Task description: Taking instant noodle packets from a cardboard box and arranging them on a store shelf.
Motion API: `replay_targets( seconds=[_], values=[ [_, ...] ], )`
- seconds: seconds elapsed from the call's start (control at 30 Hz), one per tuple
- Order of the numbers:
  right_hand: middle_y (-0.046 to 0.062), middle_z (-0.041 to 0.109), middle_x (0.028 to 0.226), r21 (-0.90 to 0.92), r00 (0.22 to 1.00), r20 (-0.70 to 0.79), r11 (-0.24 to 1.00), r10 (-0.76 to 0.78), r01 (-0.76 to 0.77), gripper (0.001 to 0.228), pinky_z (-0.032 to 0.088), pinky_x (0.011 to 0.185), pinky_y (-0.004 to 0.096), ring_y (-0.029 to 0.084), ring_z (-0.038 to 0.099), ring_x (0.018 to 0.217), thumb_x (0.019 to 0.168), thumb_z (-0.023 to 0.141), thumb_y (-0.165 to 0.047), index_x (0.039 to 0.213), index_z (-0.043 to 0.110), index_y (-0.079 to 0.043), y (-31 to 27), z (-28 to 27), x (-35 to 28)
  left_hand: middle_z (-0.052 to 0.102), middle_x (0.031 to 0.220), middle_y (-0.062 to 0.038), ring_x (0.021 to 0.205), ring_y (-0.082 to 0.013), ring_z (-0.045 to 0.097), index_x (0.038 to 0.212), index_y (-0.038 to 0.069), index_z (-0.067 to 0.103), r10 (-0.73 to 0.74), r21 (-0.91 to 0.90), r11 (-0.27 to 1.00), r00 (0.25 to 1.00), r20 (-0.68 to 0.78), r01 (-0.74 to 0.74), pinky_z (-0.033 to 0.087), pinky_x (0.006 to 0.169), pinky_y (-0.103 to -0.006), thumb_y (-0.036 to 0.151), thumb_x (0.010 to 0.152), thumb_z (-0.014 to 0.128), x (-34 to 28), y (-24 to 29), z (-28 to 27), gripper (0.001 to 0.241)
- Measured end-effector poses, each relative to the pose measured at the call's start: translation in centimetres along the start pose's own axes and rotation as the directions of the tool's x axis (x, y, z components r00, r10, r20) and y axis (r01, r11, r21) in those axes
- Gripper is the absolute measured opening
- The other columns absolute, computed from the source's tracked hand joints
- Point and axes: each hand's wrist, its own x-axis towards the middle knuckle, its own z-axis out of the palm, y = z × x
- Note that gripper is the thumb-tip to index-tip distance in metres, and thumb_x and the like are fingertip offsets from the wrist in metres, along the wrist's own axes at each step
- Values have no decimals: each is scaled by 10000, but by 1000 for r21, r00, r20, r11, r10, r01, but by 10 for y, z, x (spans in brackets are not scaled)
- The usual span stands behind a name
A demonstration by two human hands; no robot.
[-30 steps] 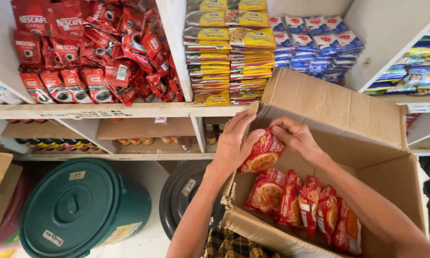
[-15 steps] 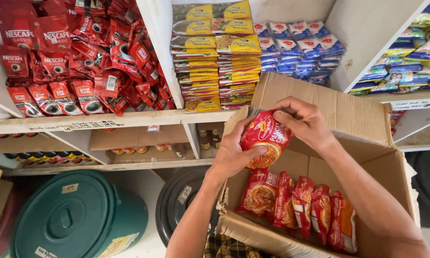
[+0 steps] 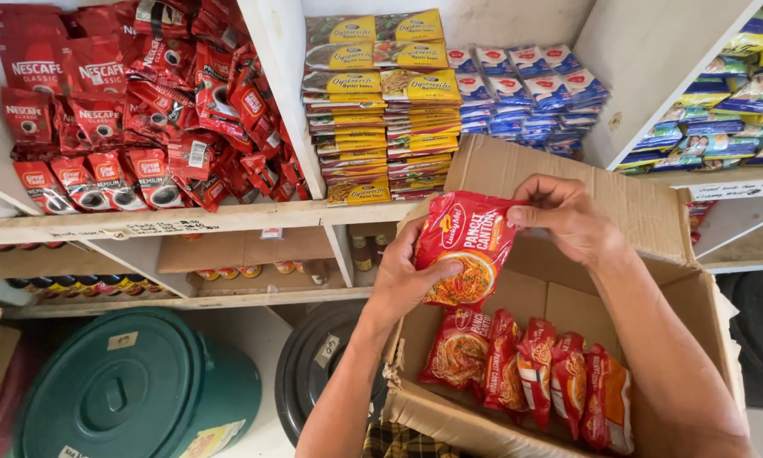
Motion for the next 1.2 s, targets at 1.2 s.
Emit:
replay_targets(
  seconds=[1.2],
  values=[
    [35,762,847,-266,982,79,953,173,-147,246,548,651,256,85,665,723,868,783,-210,1017,772,-14,26,40,-24,700,1254,-149,1128,-243,704,1370,-23,544,42,-553,816,971,-235,-169,593,992,-421,-71,896,731,-3,6,-5,511]
  ],
)
